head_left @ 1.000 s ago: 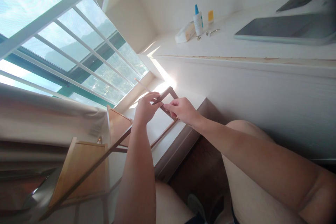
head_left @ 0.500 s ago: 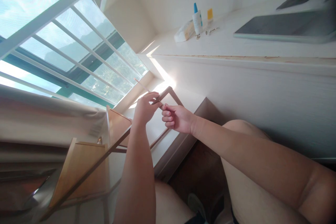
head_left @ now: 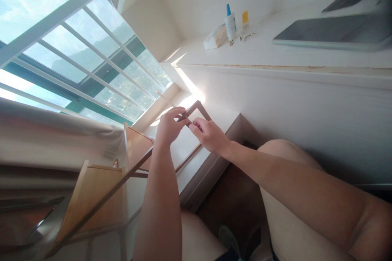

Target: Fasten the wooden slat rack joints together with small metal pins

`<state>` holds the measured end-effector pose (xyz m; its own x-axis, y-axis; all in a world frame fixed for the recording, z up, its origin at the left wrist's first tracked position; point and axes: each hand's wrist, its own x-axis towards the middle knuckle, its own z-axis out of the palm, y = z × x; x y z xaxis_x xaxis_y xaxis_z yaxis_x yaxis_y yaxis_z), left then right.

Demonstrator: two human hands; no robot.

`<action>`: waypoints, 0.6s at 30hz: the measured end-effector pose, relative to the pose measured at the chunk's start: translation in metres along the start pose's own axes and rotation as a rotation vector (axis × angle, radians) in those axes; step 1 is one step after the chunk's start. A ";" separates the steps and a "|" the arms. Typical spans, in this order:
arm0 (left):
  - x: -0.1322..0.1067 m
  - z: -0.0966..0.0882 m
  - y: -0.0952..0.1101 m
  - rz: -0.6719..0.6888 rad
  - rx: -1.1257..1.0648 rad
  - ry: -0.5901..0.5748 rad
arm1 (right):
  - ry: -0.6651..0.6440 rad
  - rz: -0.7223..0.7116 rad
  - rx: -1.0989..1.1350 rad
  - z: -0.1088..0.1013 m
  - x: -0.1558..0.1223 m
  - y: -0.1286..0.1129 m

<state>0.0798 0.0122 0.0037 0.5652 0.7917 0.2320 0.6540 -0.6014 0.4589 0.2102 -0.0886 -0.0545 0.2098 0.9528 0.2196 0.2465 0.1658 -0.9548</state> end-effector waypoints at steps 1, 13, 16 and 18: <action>0.000 0.000 0.000 0.001 0.003 0.001 | 0.015 -0.013 -0.064 -0.001 0.000 -0.001; 0.000 0.001 -0.002 0.014 0.021 -0.003 | -0.048 0.116 0.248 0.012 0.009 0.005; 0.000 0.001 -0.002 0.021 0.014 -0.005 | -0.049 0.125 0.265 0.013 0.011 0.006; 0.000 0.001 -0.002 0.023 0.007 -0.009 | -0.004 0.083 0.165 0.012 0.011 0.005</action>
<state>0.0791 0.0131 0.0025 0.5849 0.7764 0.2348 0.6441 -0.6205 0.4473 0.2025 -0.0740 -0.0595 0.2192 0.9659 0.1379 0.0695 0.1255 -0.9897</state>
